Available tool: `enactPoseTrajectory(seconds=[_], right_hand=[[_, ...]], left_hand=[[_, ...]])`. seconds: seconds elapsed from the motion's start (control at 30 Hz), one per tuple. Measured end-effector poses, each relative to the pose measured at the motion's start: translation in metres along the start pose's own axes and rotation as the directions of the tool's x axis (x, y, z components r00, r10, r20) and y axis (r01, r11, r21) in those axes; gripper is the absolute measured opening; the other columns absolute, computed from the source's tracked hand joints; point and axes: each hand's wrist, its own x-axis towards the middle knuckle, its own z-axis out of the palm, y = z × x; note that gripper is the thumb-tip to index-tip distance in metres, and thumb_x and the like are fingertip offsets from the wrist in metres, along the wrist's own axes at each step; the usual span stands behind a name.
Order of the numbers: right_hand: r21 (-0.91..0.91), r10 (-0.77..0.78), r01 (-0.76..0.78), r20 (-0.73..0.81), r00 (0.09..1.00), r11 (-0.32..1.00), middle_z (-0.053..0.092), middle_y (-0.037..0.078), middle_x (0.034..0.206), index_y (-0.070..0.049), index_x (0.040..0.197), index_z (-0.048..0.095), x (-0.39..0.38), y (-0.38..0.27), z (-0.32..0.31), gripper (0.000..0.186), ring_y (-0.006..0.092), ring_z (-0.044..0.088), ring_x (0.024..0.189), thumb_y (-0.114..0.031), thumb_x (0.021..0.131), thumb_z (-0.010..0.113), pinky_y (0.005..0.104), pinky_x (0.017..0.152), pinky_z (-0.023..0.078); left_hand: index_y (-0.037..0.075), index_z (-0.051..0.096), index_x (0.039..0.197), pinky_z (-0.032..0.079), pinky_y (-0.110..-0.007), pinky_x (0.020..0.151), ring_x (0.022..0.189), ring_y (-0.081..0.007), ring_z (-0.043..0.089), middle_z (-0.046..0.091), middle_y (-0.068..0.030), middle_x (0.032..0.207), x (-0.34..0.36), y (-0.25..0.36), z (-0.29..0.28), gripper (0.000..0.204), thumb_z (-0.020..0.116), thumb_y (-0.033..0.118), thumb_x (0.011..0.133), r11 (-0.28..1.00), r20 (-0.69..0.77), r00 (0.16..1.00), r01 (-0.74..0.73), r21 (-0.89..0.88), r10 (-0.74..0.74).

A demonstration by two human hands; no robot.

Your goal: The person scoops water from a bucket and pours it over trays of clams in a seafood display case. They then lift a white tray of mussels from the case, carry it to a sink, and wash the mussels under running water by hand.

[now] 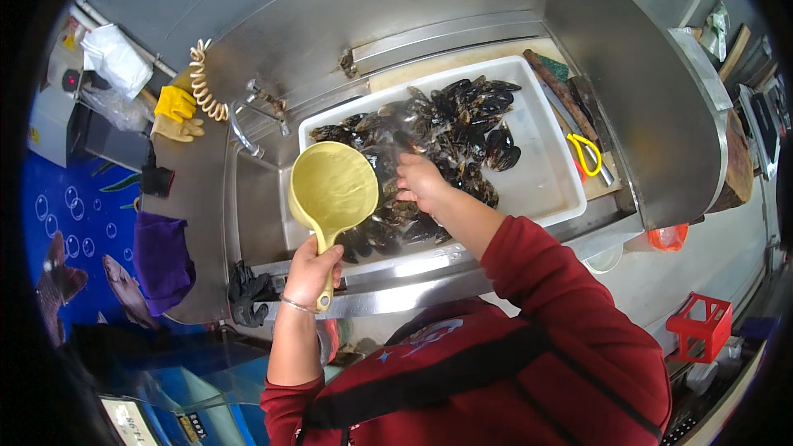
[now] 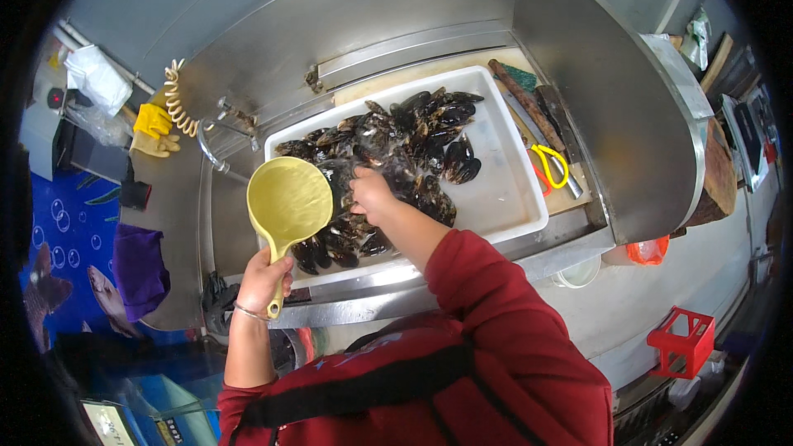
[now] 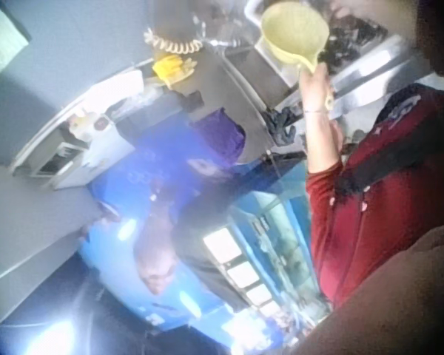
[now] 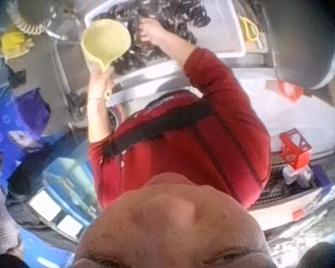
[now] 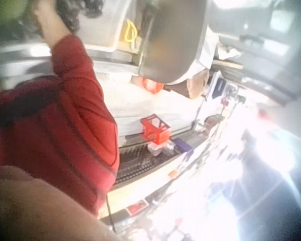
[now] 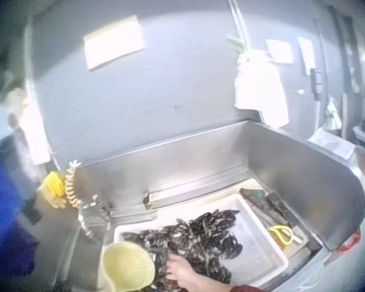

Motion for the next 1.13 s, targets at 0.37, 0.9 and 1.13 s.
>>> enactPoseTrajectory(seconds=[0.37, 0.9, 1.13], right_hand=[[-0.568, -0.518, 0.417, -0.018, 0.855, 0.709, 0.06, 0.014, 0.114, -0.002, 0.119, 0.058, 0.035, -0.039, -0.041, 0.04, 0.0253, 0.059, 0.1, -0.007, 0.079, 0.061, 0.0344, 0.088, 0.047], [-0.937, -0.155, 0.173, 0.228, 0.961, -0.302, 0.01, 0.014, 0.155, -0.028, 0.146, 0.029, -0.061, -0.055, -0.108, 0.082, 0.0451, 0.005, 0.14, -0.07, 0.079, 0.049, 0.0723, 0.102, 0.005], [-0.962, -0.137, 0.215, 0.239, 0.961, -0.169, 0.0, 0.029, 0.151, -0.018, 0.148, 0.023, -0.1, -0.037, -0.123, 0.098, 0.0516, 0.0, 0.138, -0.077, 0.074, 0.049, 0.0729, 0.101, 0.005]], left_hand=[[0.0, 0.042, 0.127, 0.05, -0.048, 0.073, 0.085, -0.042, 0.061, 0.062, -0.0265, 0.096, 0.037, 0.037, 0.006, 0.054, 0.063, 0.01, 0.078, 0.198, 0.093, 0.898, -0.194, 0.961, 0.429], [0.005, 0.054, 0.102, 0.044, -0.022, 0.049, 0.061, -0.0101, 0.054, 0.057, -0.0029, 0.076, 0.126, 0.144, 0.089, 0.021, 0.06, 0.022, 0.091, 0.984, 0.34, 0.927, -0.179, 0.022, 0.161], [0.005, 0.058, 0.1, 0.047, -0.025, 0.062, 0.067, -0.0109, 0.055, 0.061, -0.0039, 0.078, 0.222, 0.167, 0.186, 0.031, 0.063, 0.033, 0.088, 0.929, 0.494, 0.825, -0.361, 0.083, 0.276]])
